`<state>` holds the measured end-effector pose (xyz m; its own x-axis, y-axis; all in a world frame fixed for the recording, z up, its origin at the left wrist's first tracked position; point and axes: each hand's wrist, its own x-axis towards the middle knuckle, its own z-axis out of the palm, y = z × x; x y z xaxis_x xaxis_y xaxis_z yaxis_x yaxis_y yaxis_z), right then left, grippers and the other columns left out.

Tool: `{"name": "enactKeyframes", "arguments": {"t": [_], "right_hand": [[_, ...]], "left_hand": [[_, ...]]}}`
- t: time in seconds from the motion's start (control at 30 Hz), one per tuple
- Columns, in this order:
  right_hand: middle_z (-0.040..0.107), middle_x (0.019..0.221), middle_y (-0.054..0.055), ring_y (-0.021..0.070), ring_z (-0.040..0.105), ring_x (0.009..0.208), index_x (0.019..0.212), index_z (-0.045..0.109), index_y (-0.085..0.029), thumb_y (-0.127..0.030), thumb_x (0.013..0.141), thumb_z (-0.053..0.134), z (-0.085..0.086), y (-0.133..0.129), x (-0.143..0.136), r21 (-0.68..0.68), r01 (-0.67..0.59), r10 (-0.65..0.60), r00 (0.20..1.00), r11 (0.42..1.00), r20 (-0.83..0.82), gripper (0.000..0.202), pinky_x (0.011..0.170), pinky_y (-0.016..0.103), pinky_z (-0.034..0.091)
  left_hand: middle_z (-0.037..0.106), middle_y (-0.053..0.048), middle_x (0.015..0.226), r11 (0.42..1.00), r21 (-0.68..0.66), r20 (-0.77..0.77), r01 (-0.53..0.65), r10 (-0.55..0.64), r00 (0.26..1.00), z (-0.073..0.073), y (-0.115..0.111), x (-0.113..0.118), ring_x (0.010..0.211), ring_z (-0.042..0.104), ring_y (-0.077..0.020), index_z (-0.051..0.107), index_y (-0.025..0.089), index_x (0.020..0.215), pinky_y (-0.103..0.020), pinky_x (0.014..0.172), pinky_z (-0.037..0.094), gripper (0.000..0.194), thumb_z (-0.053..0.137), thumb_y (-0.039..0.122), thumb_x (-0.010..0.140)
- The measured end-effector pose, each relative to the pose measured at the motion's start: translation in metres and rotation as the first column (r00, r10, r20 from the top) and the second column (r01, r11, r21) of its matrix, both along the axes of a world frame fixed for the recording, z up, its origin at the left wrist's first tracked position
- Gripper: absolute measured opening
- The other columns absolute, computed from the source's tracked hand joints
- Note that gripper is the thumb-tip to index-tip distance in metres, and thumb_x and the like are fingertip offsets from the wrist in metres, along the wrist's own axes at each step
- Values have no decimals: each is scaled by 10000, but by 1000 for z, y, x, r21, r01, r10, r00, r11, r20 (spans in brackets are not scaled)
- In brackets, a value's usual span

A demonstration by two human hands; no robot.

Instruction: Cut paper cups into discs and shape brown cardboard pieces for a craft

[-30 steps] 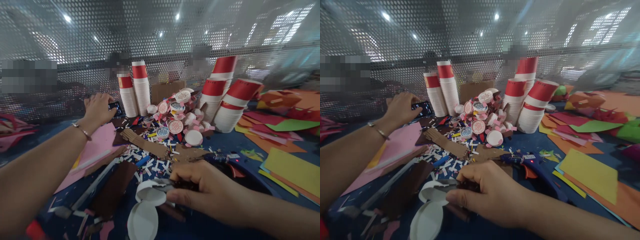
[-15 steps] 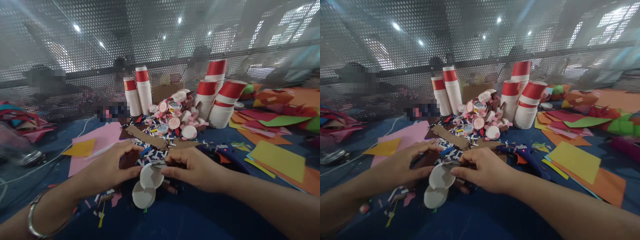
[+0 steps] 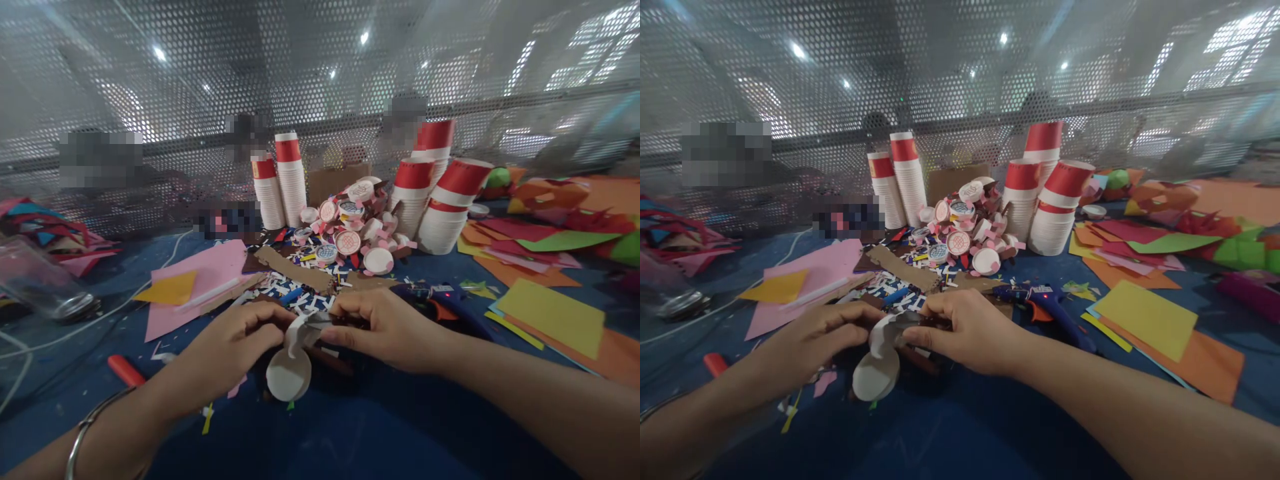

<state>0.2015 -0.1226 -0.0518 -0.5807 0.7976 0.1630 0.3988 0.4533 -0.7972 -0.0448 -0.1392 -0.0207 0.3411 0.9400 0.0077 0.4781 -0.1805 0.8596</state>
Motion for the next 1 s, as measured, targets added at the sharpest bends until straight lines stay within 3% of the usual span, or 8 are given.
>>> {"name": "enactKeyframes", "arguments": {"t": [0.13, 0.23, 0.37, 0.5, 0.6, 0.73, 1.0], "right_hand": [[558, 709, -23, 109, 483, 652, 812, 624, -159, -524, 955, 623, 0, 0, 0, 15, 4, -3, 1000, 1000, -18, 392, 590, 243, 346], [564, 722, -17, 114, 494, 663, 840, 646, -157, -532, 954, 619, 0, -1, 0, -10, 19, -19, 999, 1000, -37, 393, 596, 246, 359], [560, 719, -15, 115, 484, 662, 820, 636, -163, -544, 951, 623, 0, -2, 0, -28, 42, -45, 995, 999, -93, 403, 593, 245, 362], [534, 714, -20, 113, 460, 653, 826, 629, -163, -576, 929, 645, 3, -3, 0, -76, 72, -84, 982, 994, -169, 426, 576, 244, 349], [508, 703, -30, 107, 437, 638, 814, 615, -164, -568, 934, 641, 4, -3, -1, -89, 82, -98, 976, 993, -197, 422, 565, 241, 342], [527, 696, -21, 111, 455, 638, 779, 606, -170, -548, 956, 613, 4, -3, -1, -31, 104, -108, 981, 994, -162, 417, 563, 240, 345], [530, 672, -22, 111, 458, 622, 758, 599, -177, -551, 959, 601, 7, -5, 0, -17, 110, -111, 984, 994, -136, 424, 554, 242, 347]], "left_hand": [[777, -50, 899, 994, -79, 24, 80, -78, 997, 2, -8, 4, 878, 726, -292, 815, 322, 991, -346, 705, 556, 217, 689, 436, 856], [783, -32, 978, 988, -104, 85, 116, -107, 991, 2, -13, 7, 859, 723, -262, 801, 339, 1051, -342, 746, 562, 232, 763, 400, 831], [787, -34, 994, 994, -111, 174, -15, 34, 984, 0, -16, 13, 898, 729, -255, 808, 325, 1036, -338, 791, 561, 220, 773, 404, 834], [783, -40, 985, 977, -149, 362, -154, 199, 911, -1, -12, 22, 879, 716, -229, 812, 283, 979, -312, 792, 557, 192, 768, 402, 836], [774, -44, 937, 963, -230, 455, -138, 232, 860, -4, -10, 27, 803, 694, -202, 808, 252, 932, -298, 749, 577, 174, 774, 388, 828], [754, -38, 907, 948, -298, 468, -116, 250, 848, -9, -9, 28, 744, 669, -184, 793, 251, 905, -247, 584, 563, 170, 777, 400, 826], [752, -46, 919, 949, -290, 540, -121, 266, 799, -9, -12, 27, 787, 659, -192, 785, 233, 906, -267, 627, 582, 135, 780, 345, 830]]}}
